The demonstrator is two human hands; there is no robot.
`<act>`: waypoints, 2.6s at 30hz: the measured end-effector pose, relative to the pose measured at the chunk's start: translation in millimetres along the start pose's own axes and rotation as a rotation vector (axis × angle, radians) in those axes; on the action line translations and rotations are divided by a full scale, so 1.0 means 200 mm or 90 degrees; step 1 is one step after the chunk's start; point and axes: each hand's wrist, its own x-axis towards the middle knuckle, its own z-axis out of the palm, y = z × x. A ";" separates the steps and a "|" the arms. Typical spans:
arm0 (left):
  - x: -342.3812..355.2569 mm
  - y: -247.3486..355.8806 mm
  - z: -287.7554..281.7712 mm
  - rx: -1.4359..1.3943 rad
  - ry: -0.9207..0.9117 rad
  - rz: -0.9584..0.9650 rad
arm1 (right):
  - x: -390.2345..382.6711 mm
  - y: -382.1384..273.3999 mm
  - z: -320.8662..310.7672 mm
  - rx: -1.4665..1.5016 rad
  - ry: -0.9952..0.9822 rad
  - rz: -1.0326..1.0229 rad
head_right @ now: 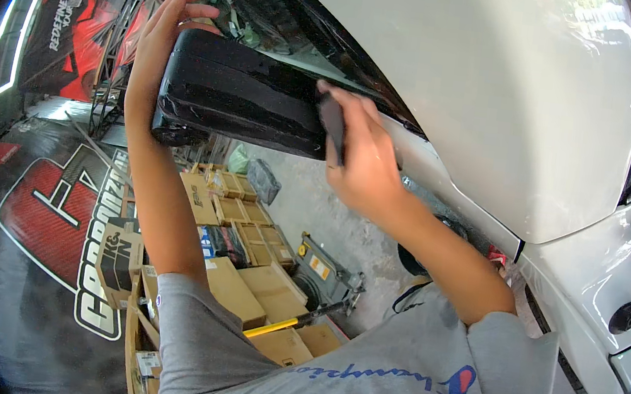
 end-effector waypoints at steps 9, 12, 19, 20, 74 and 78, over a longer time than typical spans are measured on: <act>0.00 0.00 -0.01 0.048 -0.003 -0.013 | -0.01 0.01 0.02 -0.015 0.038 -0.029; 0.00 -0.02 -0.03 0.036 0.003 -0.025 | 0.17 -0.12 0.07 0.079 0.007 -0.057; 0.00 -0.01 -0.01 0.023 0.018 -0.023 | 0.10 -0.05 0.04 0.022 0.029 -0.097; -0.01 -0.01 -0.01 0.032 0.026 -0.014 | 0.15 -0.06 0.07 0.072 0.024 -0.104; 0.01 -0.06 -0.03 0.016 0.047 0.033 | 0.33 -0.21 0.09 0.039 -0.005 -0.149; 0.00 -0.07 -0.04 0.019 0.057 0.046 | 0.19 -0.13 0.05 0.031 -0.028 -0.131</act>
